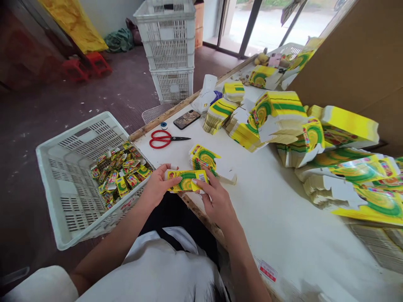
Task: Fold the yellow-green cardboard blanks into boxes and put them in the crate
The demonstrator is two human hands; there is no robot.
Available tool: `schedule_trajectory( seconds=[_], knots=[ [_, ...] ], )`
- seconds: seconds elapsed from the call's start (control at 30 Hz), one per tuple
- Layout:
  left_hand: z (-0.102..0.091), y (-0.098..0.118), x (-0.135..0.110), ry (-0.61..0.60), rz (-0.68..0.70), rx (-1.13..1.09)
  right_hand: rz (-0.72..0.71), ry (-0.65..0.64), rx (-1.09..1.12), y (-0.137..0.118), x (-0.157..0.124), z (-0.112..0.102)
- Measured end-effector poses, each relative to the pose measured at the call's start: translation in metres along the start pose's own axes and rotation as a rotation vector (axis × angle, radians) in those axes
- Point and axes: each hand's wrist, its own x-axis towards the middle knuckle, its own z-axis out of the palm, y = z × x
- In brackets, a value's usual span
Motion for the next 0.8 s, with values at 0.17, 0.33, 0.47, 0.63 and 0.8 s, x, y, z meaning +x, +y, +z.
schedule_trajectory(
  seconds=[0.17,0.33,0.47,0.63,0.8],
  knots=[
    [0.0030,-0.0005,-0.0034,-0.007,0.049,-0.051,0.021,0.099,-0.009,-0.0026,0.0053,-0.0007],
    [0.0024,0.0025,-0.0035,0.020,0.063,-0.101,0.017,0.067,0.013,-0.0047,0.0066,-0.0017],
    [0.0031,0.0047,-0.0027,0.031,0.061,-0.114,-0.003,0.020,-0.017,-0.0015,0.0041,-0.0030],
    [0.0046,0.0052,-0.0032,0.044,0.064,-0.123,-0.026,0.005,-0.040,0.0007,0.0015,-0.0007],
    [0.0037,0.0049,-0.0044,0.057,0.047,-0.134,-0.033,-0.019,-0.036,0.0000,0.0017,0.0011]
  ],
)
